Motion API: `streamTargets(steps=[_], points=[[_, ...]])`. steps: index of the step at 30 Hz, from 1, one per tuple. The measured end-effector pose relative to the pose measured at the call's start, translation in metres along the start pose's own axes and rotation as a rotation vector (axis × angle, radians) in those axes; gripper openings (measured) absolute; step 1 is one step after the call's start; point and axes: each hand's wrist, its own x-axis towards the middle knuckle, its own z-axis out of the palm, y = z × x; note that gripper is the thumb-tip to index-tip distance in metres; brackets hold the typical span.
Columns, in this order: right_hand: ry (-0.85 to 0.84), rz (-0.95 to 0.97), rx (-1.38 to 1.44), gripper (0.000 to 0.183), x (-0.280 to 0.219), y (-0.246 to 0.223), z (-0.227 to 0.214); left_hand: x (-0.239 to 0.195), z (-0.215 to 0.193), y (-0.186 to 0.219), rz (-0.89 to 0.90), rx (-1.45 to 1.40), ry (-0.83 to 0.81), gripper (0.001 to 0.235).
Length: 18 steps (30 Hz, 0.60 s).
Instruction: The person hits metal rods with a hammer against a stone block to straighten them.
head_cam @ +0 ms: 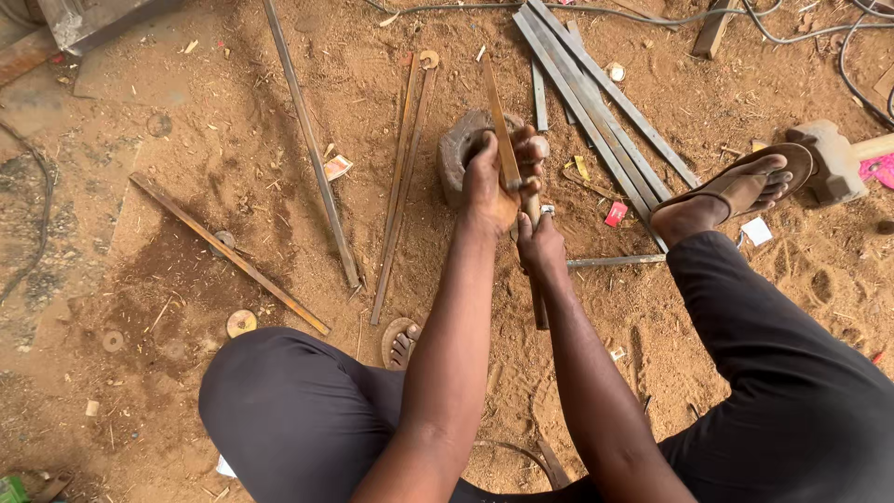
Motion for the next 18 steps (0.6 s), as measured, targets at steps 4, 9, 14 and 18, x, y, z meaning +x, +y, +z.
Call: streamTargets(steps=[4, 9, 14, 18], points=[[0.009, -0.043, -0.007, 0.044, -0.001, 0.003, -0.001, 0.016, 0.005, -0.006, 0.145, -0.161, -0.032, 0.045], [0.031, -0.081, -0.041, 0.045, 0.01, 0.014, 0.008, 0.02, 0.001, -0.011, 0.179, -0.222, -0.043, 0.04], [0.03, -0.065, -0.006, 0.041, 0.017, 0.029, 0.02, -0.006, -0.047, -0.021, -0.192, -0.02, 0.19, 0.031], [0.05, -0.113, 0.061, 0.041, 0.017, 0.048, 0.033, -0.02, -0.126, -0.082, -0.339, 0.41, 0.486, 0.035]])
